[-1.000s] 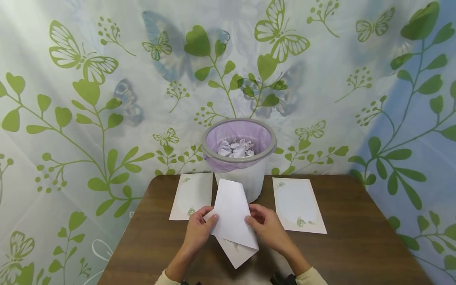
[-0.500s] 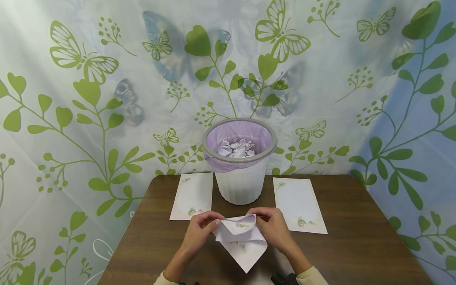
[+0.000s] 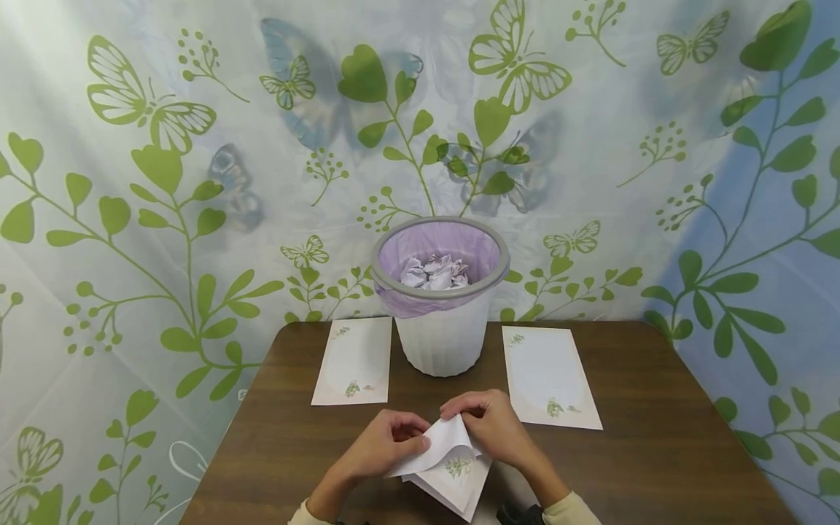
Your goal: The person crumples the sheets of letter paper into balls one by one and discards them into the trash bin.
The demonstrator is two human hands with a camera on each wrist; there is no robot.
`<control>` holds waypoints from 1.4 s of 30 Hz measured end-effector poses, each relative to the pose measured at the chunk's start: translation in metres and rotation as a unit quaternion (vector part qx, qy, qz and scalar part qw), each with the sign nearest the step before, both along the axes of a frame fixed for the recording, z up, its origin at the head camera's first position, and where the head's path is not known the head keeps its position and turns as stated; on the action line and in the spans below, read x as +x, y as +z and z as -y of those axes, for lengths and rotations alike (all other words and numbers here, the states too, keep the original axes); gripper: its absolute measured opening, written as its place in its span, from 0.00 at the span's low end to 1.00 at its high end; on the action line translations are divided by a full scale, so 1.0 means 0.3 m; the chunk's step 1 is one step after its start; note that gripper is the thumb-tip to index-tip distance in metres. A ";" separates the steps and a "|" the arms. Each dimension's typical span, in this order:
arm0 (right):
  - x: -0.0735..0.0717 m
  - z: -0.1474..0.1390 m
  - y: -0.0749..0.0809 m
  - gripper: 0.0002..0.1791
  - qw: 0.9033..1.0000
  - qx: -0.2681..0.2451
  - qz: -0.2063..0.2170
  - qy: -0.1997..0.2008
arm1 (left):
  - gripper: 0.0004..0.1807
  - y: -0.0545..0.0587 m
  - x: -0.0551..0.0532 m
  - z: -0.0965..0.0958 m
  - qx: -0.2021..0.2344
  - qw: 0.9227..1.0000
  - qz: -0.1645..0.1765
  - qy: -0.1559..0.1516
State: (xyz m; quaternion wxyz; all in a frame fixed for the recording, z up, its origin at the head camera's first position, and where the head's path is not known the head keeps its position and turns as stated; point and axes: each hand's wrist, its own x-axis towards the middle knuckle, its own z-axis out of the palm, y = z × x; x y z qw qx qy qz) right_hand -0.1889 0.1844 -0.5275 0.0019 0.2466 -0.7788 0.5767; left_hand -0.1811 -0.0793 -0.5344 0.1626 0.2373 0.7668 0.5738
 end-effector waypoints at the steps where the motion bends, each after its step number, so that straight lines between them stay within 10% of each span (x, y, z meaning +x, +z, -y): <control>1: 0.001 0.002 0.002 0.13 1.000 -0.001 0.008 0.003 | 0.12 0.001 0.000 -0.002 0.004 1.000 -0.004 0.008; 6: 0.003 0.007 0.024 0.18 0.995 -0.034 0.088 -0.022 | 0.08 0.005 -0.012 -0.008 0.047 0.994 -0.018 0.099; 15: 0.002 0.029 0.053 0.32 0.975 -0.150 0.165 -0.018 | 0.08 0.026 -0.032 -0.025 0.130 0.954 -0.033 0.268; 25: 0.012 0.076 0.058 0.21 0.964 -0.133 0.171 -0.157 | 0.08 0.029 -0.017 -0.029 0.096 0.980 -0.030 0.171; 30: 0.014 0.071 0.048 0.18 0.968 -0.134 0.150 -0.148 | 0.11 0.025 -0.009 -0.026 0.127 0.983 0.007 0.131; 38: 0.023 0.061 0.029 0.23 0.971 -0.159 0.154 -0.087 | 0.09 0.022 -0.004 -0.026 0.147 0.974 -0.012 0.173; 42: 0.024 0.053 0.019 0.14 0.980 -0.158 0.115 -0.050 | 0.12 0.019 -0.005 -0.014 0.159 0.979 0.001 0.124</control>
